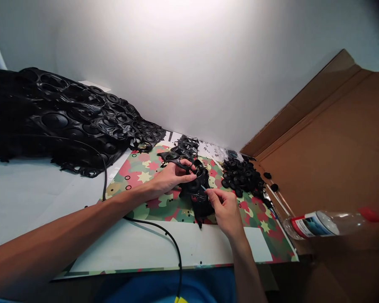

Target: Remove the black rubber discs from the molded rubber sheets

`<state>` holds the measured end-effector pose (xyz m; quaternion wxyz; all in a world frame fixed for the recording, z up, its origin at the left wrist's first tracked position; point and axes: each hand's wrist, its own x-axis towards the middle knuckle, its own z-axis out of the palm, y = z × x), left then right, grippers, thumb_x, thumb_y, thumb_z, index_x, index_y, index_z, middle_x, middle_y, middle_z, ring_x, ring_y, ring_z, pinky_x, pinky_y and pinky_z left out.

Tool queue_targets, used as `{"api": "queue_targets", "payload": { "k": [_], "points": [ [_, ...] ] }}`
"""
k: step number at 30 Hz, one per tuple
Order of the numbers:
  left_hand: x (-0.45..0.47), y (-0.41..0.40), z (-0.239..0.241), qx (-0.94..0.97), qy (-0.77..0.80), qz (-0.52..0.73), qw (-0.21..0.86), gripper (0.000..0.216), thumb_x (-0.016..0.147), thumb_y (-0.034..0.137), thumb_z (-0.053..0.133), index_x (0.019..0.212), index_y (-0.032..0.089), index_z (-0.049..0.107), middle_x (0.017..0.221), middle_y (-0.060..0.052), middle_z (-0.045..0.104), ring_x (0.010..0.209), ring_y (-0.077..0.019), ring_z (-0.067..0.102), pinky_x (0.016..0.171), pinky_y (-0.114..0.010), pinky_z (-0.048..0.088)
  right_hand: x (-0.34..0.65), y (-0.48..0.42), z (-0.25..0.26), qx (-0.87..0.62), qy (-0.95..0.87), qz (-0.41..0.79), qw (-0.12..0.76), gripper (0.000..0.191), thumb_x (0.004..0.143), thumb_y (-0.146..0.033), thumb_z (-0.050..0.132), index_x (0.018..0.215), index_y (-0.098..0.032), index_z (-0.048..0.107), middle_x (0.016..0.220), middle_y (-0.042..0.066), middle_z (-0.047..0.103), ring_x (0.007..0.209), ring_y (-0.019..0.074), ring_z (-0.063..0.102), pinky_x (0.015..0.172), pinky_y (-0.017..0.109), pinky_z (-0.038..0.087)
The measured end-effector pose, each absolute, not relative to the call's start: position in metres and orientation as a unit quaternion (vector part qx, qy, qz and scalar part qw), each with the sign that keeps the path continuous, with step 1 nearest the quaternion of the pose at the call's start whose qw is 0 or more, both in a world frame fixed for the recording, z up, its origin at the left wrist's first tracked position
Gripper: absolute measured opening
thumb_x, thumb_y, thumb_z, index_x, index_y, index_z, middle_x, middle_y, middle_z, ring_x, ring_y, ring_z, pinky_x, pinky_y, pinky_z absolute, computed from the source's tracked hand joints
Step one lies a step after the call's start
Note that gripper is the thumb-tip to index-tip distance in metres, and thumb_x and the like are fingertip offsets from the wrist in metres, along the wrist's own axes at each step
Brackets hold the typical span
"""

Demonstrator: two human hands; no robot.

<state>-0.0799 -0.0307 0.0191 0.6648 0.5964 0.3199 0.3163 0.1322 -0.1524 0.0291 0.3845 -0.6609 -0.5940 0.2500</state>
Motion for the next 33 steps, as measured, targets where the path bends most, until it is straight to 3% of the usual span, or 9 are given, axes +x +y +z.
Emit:
{"api": "queue_targets", "payload": {
  "k": [4,8,12,23,28,33],
  "points": [
    [-0.079,-0.033,0.022,0.586,0.3,0.33,0.676,0.046,0.087,0.049,0.09,0.114,0.022,0.065,0.089,0.001,0.073,0.064,-0.0106,0.061,0.049,-0.019,0.041,0.13,-0.151,0.028,-0.658,-0.569,0.256,0.421,0.05,0.1,-0.061,0.064,0.083,-0.015,0.078,0.068,0.0,0.053,0.066,0.0164,0.042,0.059,0.03,0.029],
    [-0.078,-0.032,0.02,0.574,0.268,0.335,0.698,0.046,0.085,0.047,0.092,0.111,0.022,0.064,0.098,-0.001,0.074,0.089,-0.017,0.072,0.07,-0.024,0.057,0.129,-0.151,0.029,-0.664,-0.568,0.251,0.416,0.053,0.101,-0.062,0.064,0.078,-0.015,0.075,0.066,0.0,0.049,0.064,0.0152,0.039,0.058,0.03,0.027],
    [-0.076,-0.03,0.016,0.569,0.262,0.351,0.697,0.048,0.082,0.046,0.093,0.11,0.021,0.064,0.096,0.0,0.072,0.091,-0.0177,0.073,0.077,-0.027,0.058,0.131,-0.15,0.028,-0.671,-0.581,0.242,0.392,0.056,0.102,-0.063,0.062,0.073,-0.015,0.07,0.066,0.0,0.047,0.065,0.0148,0.038,0.059,0.03,0.025],
    [-0.077,-0.032,0.02,0.606,0.248,0.315,0.686,0.049,0.079,0.043,0.094,0.114,0.023,0.066,0.105,-0.002,0.077,0.094,-0.0205,0.075,0.079,-0.031,0.059,0.13,-0.152,0.027,-0.677,-0.566,0.228,0.412,0.047,0.1,-0.056,0.066,0.087,-0.015,0.086,0.071,0.004,0.068,0.066,0.0187,0.055,0.061,0.029,0.038],
    [-0.076,-0.034,0.018,0.617,0.264,0.311,0.673,0.054,0.071,0.036,0.098,0.113,0.026,0.064,0.089,0.001,0.077,0.087,-0.0229,0.075,0.075,-0.032,0.058,0.12,-0.151,0.034,-0.717,-0.589,0.118,0.353,0.037,0.102,-0.049,0.066,0.094,-0.022,0.09,0.079,0.006,0.08,0.069,0.0227,0.064,0.064,0.031,0.037],
    [-0.071,-0.037,0.013,0.588,0.263,0.337,0.687,0.06,0.069,0.033,0.1,0.116,0.024,0.063,0.099,-0.001,0.077,0.096,-0.0221,0.076,0.086,-0.034,0.062,0.113,-0.155,0.045,-0.751,-0.598,-0.01,0.28,0.032,0.106,-0.043,0.066,0.093,-0.026,0.089,0.078,0.009,0.081,0.068,0.0244,0.067,0.062,0.032,0.029]
  ]
}}
